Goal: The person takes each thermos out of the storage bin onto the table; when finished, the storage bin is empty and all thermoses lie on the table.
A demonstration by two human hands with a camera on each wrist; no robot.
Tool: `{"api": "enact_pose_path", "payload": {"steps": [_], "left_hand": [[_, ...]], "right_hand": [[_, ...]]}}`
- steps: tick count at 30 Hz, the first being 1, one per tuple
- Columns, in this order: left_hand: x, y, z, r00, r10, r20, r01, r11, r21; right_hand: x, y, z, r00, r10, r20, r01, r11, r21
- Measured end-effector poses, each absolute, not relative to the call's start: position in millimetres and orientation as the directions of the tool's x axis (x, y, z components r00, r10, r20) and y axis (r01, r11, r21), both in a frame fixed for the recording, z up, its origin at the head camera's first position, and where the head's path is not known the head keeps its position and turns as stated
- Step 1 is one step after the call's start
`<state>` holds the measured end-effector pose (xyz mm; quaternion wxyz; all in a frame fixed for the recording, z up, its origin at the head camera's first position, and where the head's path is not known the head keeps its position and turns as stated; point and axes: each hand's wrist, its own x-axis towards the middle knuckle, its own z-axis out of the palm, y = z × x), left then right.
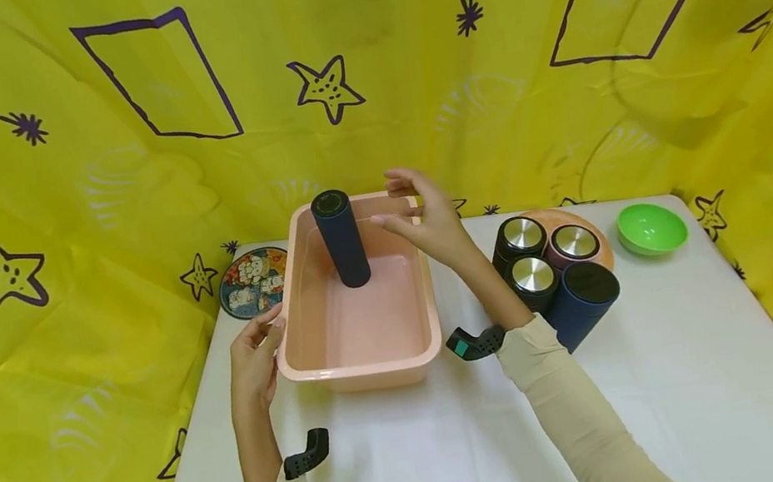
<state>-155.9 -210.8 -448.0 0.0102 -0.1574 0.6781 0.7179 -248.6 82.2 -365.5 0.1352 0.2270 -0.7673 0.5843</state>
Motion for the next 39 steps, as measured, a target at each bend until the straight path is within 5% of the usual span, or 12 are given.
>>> {"api": "enact_pose_path", "payload": {"steps": [15,32,39], "left_hand": [[-158,-209,-450,-0.949,-0.208,-0.236,-0.226,-0.075,0.971],[-158,-210,-451,-0.948,-0.222,-0.229,-0.217,-0.078,0.973],[-159,-211,-451,-0.948,-0.223,-0.227,-0.212,-0.090,0.973]], "right_hand": [[-285,53,-397,-0.932,-0.252,0.260,-0.318,0.227,-0.921],[-308,19,-419,-0.964,-0.213,0.160,-0.235,0.396,-0.888],[-312,12,-425,-0.962,-0.235,0.139,-0.217,0.347,-0.913]]}}
